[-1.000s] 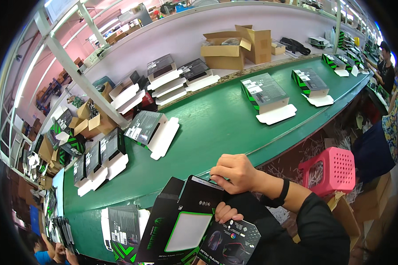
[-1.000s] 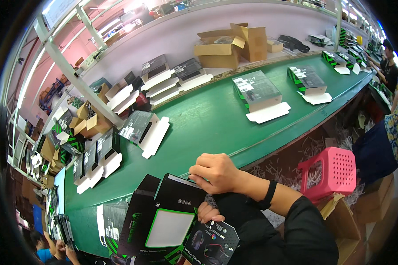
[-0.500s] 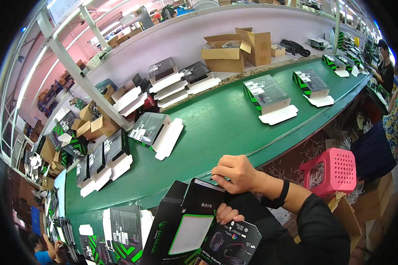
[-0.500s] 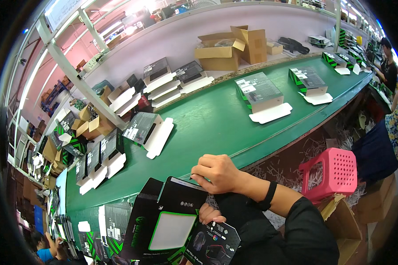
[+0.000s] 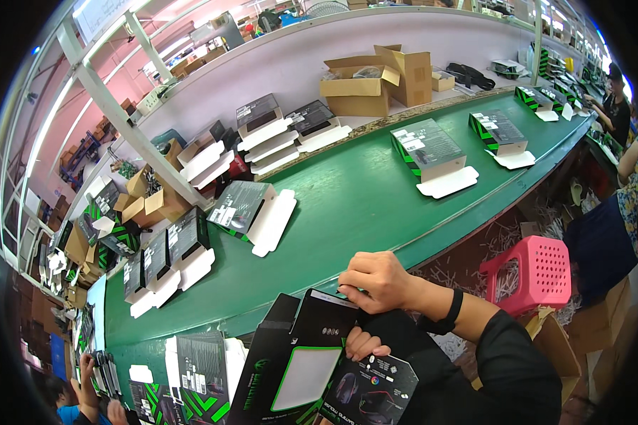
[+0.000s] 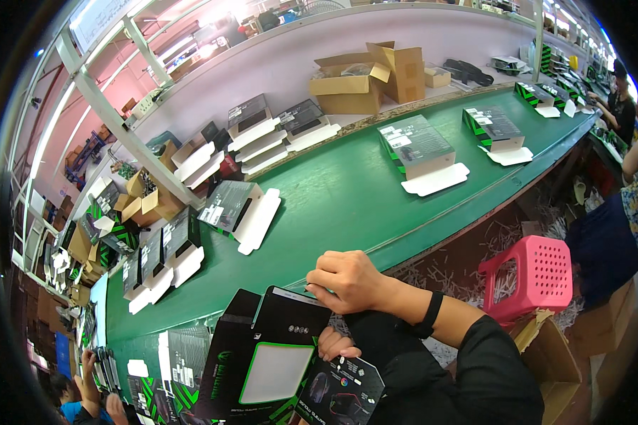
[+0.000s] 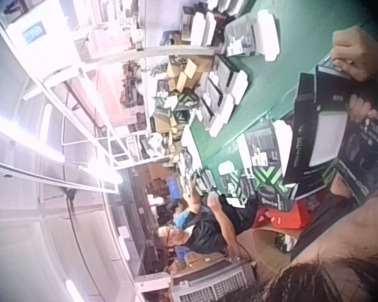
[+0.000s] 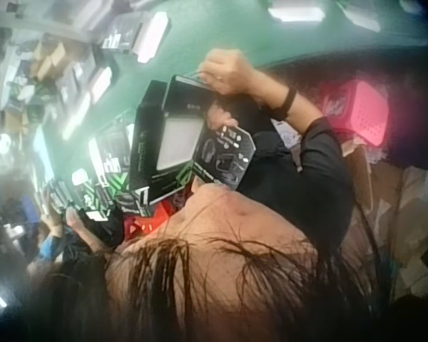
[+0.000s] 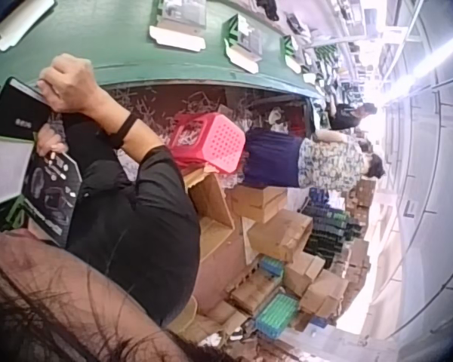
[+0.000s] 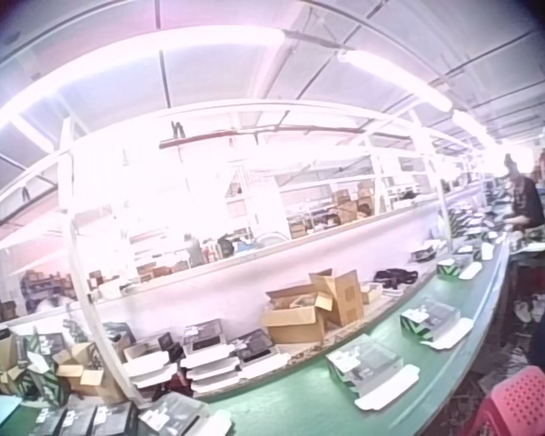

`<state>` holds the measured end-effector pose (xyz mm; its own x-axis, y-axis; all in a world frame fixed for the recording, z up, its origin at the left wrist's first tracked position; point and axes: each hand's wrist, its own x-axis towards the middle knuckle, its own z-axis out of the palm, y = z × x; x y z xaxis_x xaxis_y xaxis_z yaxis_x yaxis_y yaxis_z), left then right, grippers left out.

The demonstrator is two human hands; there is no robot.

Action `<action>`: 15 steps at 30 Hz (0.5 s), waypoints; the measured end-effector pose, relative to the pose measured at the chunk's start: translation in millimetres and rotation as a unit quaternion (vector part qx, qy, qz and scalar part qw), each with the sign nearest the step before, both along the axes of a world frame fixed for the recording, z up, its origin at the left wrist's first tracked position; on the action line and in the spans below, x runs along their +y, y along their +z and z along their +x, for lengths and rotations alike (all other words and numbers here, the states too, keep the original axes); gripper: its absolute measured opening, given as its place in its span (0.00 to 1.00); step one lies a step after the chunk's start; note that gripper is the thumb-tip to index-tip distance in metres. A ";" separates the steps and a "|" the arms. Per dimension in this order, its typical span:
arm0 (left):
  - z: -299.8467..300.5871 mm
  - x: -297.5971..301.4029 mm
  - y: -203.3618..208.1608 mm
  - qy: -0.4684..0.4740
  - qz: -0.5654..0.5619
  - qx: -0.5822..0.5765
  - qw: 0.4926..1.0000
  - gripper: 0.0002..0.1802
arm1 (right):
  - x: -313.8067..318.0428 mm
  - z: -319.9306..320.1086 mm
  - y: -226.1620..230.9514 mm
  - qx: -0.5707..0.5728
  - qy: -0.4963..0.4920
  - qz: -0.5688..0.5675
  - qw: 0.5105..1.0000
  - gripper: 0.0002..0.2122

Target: Assembling and folding cardboard packaging for computer mice on a factory assembly line.

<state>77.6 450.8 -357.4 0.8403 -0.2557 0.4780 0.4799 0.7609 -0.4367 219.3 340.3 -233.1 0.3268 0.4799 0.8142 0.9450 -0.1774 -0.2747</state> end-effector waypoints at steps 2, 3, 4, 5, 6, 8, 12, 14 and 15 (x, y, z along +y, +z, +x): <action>-1.1 -0.6 0.1 0.000 0.000 -0.002 1.000 0.13 | -0.5 -0.8 1.1 0.000 -0.001 -0.002 1.000 0.05; -0.8 -0.8 0.2 -0.002 0.000 -0.004 1.000 0.13 | -2.1 -1.2 1.8 0.000 -0.003 -0.005 1.000 0.05; -0.7 -1.2 0.0 -0.003 0.000 -0.005 1.000 0.13 | -3.0 -1.3 1.8 0.000 -0.004 -0.005 1.000 0.05; -0.7 -1.8 -0.2 -0.003 0.000 -0.006 1.000 0.13 | -3.5 -1.2 1.4 0.001 -0.002 0.009 1.000 0.05; -0.5 -1.6 -0.4 -0.005 0.000 -0.007 1.000 0.13 | -4.3 -1.4 1.5 0.002 -0.001 0.022 1.000 0.05; -0.3 -1.3 -1.1 -0.007 -0.001 -0.009 1.000 0.13 | -6.6 -2.2 3.2 -0.001 0.001 0.020 1.000 0.05; -0.6 -1.1 -4.1 -0.012 -0.002 -0.011 1.000 0.13 | -5.0 -2.8 1.9 -0.009 0.014 0.031 0.999 0.06; -0.9 -1.3 -5.2 -0.013 -0.003 -0.011 1.000 0.13 | -3.9 -2.6 0.5 -0.007 0.014 0.029 0.999 0.06; -1.1 -1.5 -5.6 -0.014 -0.003 -0.011 1.000 0.13 | -3.6 -2.3 -0.1 -0.006 0.015 0.026 1.000 0.06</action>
